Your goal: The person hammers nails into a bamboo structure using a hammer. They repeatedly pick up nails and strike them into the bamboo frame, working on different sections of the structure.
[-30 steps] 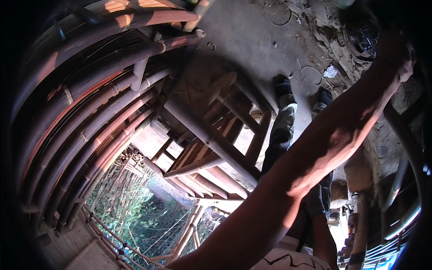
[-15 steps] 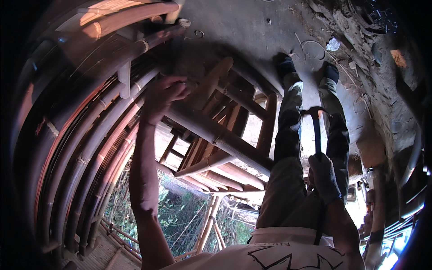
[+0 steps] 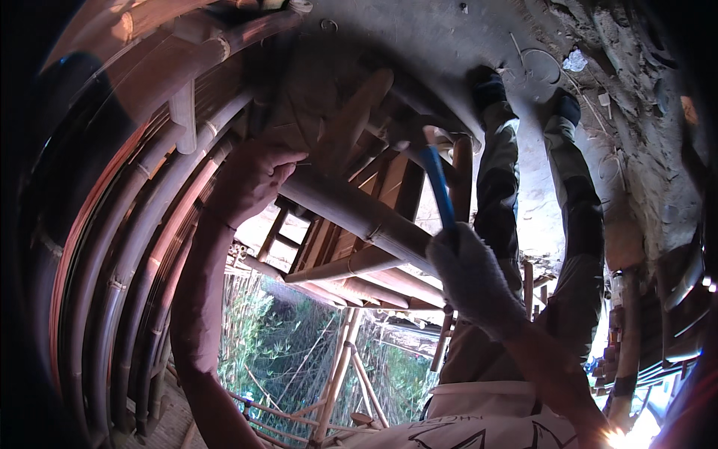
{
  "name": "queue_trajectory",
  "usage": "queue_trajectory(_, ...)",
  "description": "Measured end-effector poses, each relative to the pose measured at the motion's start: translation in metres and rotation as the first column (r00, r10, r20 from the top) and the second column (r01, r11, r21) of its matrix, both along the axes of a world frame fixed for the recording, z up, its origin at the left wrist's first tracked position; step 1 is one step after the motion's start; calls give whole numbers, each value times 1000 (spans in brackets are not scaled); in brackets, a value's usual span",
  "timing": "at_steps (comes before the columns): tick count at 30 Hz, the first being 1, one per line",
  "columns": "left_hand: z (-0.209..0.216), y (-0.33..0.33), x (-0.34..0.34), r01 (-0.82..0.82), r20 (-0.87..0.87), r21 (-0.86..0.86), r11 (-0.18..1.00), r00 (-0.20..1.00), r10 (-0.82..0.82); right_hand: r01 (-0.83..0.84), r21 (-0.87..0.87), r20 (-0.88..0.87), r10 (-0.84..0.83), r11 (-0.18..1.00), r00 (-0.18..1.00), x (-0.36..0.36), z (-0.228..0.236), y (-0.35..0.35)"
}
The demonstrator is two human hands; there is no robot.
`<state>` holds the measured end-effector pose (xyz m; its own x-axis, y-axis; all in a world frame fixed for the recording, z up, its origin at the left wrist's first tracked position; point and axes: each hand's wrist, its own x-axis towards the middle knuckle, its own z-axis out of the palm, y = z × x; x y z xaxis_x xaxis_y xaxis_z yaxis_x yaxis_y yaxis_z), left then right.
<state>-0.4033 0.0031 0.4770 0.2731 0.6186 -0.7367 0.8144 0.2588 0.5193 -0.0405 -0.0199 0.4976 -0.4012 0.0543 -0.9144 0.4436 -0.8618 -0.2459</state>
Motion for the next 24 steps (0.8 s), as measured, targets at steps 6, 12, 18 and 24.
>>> queue_trajectory(6, -5, 4, 10, 132, -117, 22, 991, 985, -129, 60, 67, -74, -55, 996, 996, -46, 0, -12)
queue_trajectory(12, -6, 4, 20, 232, -179, 116, 966, 961, -209, 48, 83, -137, -36, 995, 990, -62, 0, -21)
queue_trajectory(18, -10, 7, 17, 263, -194, 78, 962, 950, -244, 177, 194, -143, -150, 965, 978, -70, 2, -34)
queue_trajectory(24, -9, 13, 19, 308, -208, 42, 950, 933, -294, 186, -140, -132, -205, 973, 970, -71, 2, -29)
